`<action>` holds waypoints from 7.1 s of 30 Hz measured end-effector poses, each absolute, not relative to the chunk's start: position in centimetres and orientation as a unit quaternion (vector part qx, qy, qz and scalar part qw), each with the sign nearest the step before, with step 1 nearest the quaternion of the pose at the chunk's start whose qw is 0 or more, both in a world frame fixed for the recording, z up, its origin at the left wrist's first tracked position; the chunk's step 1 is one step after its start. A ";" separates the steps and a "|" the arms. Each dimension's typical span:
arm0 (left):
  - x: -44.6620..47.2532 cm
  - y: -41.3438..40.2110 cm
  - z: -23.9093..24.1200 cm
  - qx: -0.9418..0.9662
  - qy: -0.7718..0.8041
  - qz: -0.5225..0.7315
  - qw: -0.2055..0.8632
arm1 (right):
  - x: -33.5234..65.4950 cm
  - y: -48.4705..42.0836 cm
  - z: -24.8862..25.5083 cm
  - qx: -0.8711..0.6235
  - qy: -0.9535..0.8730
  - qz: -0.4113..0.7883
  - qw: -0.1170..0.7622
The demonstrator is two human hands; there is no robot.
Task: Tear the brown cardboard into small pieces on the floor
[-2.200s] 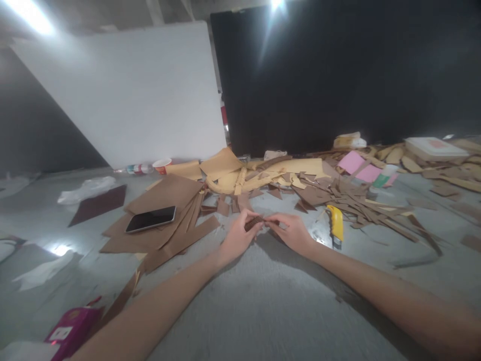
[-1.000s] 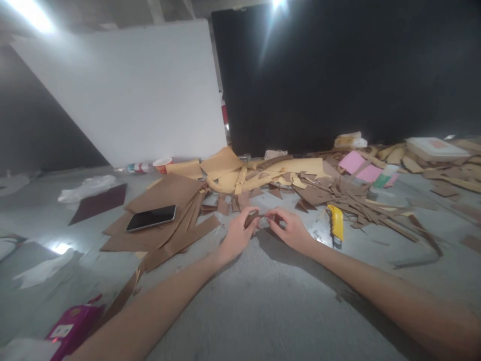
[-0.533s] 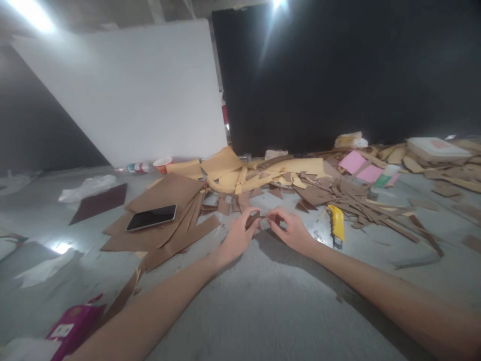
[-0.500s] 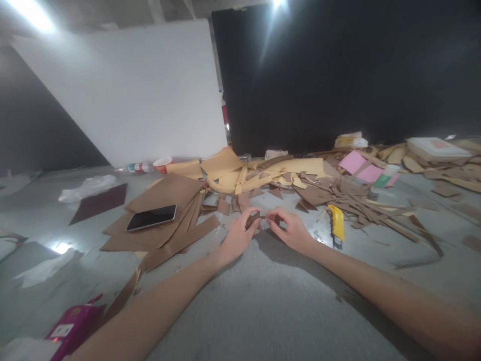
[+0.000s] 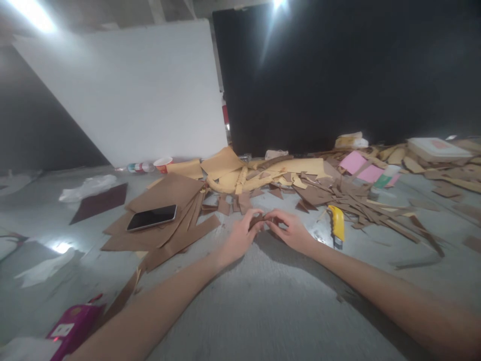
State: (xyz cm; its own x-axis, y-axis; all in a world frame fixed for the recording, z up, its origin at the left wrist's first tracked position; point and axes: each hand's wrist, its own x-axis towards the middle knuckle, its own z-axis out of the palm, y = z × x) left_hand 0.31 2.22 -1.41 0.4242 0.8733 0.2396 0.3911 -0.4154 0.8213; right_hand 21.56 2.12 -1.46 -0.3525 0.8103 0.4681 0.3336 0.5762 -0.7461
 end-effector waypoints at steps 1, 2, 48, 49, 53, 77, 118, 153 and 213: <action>0.3 2.2 -1.4 0.767 0.410 0.341 0.357 | 21.6 2.1 -1.3 -0.371 -0.768 0.288 0.435; 0.4 2.1 -1.4 0.767 0.409 0.339 0.361 | 21.6 2.0 -1.1 -0.372 -0.760 0.307 0.435; 0.2 1.4 -1.3 0.770 0.456 0.295 0.335 | 21.8 1.9 -1.1 -0.398 -0.738 0.316 0.444; 0.2 1.5 -1.3 0.768 0.459 0.296 0.333 | 21.7 1.8 -0.9 -0.399 -0.741 0.311 0.442; 0.2 1.6 -1.4 0.771 0.460 0.297 0.325 | 21.7 1.7 -0.6 -0.389 -0.755 0.296 0.437; 0.4 1.1 -0.4 0.787 0.482 0.232 0.307 | 21.5 2.1 -1.5 -0.370 -0.772 0.274 0.438; 0.3 1.0 -0.4 0.792 0.462 0.251 0.310 | 20.1 0.0 -1.9 -0.428 -0.748 0.195 0.468; 0.4 1.1 -0.8 0.794 0.451 0.255 0.317 | 20.9 1.1 -2.0 -0.417 -0.775 0.208 0.426; 1.0 3.7 -2.7 0.545 0.337 0.474 0.604 | 22.3 3.9 -3.5 -0.490 -0.690 0.205 0.492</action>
